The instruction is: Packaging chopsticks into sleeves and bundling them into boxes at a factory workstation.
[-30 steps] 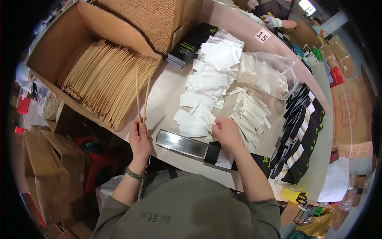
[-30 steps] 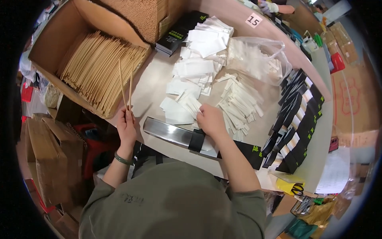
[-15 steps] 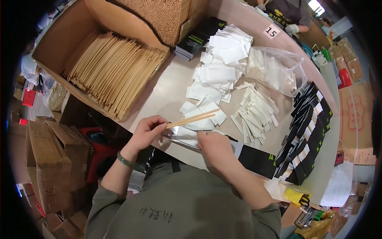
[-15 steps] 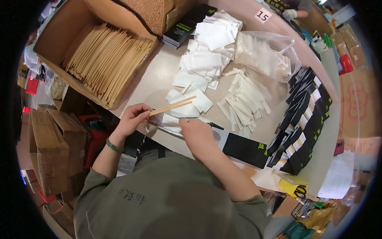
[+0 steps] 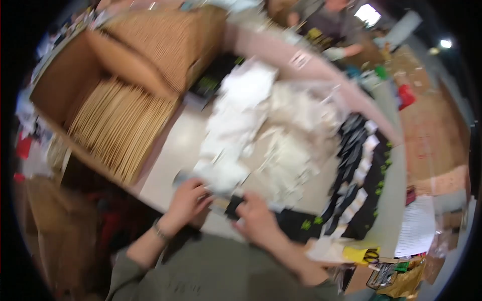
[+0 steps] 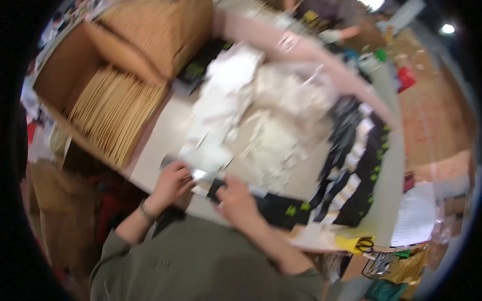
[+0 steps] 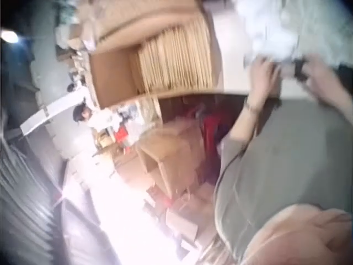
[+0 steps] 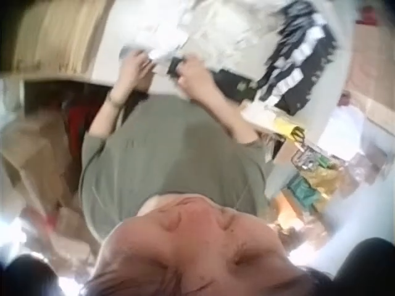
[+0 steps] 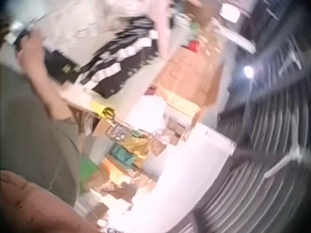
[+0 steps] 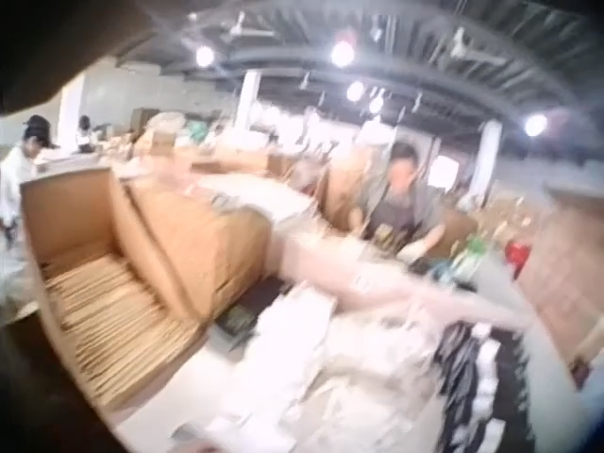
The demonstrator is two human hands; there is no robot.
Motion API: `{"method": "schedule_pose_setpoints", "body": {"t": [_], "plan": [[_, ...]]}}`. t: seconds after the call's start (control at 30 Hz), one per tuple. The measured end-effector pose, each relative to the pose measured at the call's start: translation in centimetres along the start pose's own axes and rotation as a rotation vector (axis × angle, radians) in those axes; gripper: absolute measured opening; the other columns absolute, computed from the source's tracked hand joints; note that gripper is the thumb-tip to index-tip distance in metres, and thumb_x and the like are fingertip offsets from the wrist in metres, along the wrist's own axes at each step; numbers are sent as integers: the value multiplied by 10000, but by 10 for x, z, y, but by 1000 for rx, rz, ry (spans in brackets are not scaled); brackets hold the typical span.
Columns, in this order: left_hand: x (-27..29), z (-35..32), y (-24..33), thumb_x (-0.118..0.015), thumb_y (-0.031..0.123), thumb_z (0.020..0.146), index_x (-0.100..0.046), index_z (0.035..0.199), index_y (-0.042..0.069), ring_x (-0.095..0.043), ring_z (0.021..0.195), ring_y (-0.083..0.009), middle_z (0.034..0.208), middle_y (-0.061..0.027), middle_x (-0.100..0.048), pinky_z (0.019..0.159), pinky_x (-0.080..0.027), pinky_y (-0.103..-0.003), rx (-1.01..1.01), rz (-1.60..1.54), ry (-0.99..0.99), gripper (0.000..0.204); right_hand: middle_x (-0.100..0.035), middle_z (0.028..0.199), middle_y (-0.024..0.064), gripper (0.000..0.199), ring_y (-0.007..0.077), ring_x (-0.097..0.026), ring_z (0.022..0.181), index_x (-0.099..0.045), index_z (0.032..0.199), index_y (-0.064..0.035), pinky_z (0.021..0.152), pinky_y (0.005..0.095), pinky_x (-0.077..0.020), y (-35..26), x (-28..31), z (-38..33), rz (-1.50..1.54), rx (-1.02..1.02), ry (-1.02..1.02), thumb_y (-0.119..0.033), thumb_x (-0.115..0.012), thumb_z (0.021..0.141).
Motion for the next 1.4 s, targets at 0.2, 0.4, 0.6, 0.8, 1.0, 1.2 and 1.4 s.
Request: {"method": "schedule_pose_setpoints", "body": {"t": [0.2,0.4,0.6,0.8,1.0,1.2,1.4], "plan": [[-36,-18,21,-650,113,863,-674,1061,35,-662,910,-323,949,-164,-682,786,-527,-390,461,-404,-136,214,-537,1230,215,442,381,-524,1123,-553,995,-26,930,437,-454,-17,-6,-2,-70,195,154,-199,-794,667],[32,-12,58,-831,282,678,-527,1261,46,-589,966,-343,1025,-132,-611,878,-468,-441,-148,222,-45,698,-552,1146,201,465,374,-558,1045,-599,1162,-125,904,492,-451,-28,13,-5,-17,250,113,-143,-714,712],[12,-4,17,-751,248,689,-588,912,79,-634,766,-353,790,-133,-604,638,-495,-437,87,274,-269,323,-604,976,171,245,365,-583,968,-698,864,-71,817,437,-488,62,81,-12,162,83,-56,-236,-791,710],[-32,-1,58,-768,297,746,-575,925,26,-619,956,-387,1030,-198,-642,783,-503,-407,193,-472,-673,378,-445,1371,271,526,463,-412,1282,-620,1095,-44,1069,515,-362,76,97,-48,-91,31,22,-307,-818,685],[-47,-7,86,-748,225,756,-587,1016,4,-606,987,-384,1109,-201,-617,799,-501,-395,-38,-392,-788,377,-578,1174,238,386,393,-564,1089,-644,944,-19,922,434,-472,11,41,-9,-84,218,9,-231,-806,665],[-27,10,-5,-741,197,728,-582,1074,30,-622,894,-371,1022,-170,-615,768,-513,-417,414,-14,-335,416,-616,711,144,317,357,-603,680,-548,723,-47,596,468,-448,29,19,-7,-121,-446,-77,-295,-648,895],[-6,-10,12,-792,225,718,-542,1227,53,-628,865,-344,976,-135,-615,727,-514,-408,116,44,-311,593,-618,664,155,262,374,-617,679,-577,721,-38,626,464,-478,35,20,-3,49,-500,27,-253,-608,868]]}}
Point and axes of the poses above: each hand's wrist, its own z-axis towards the middle knuckle, its own x-axis out of the back of the hand, y = z × x, the point moved 6 cm from there along z, towards the middle knuckle
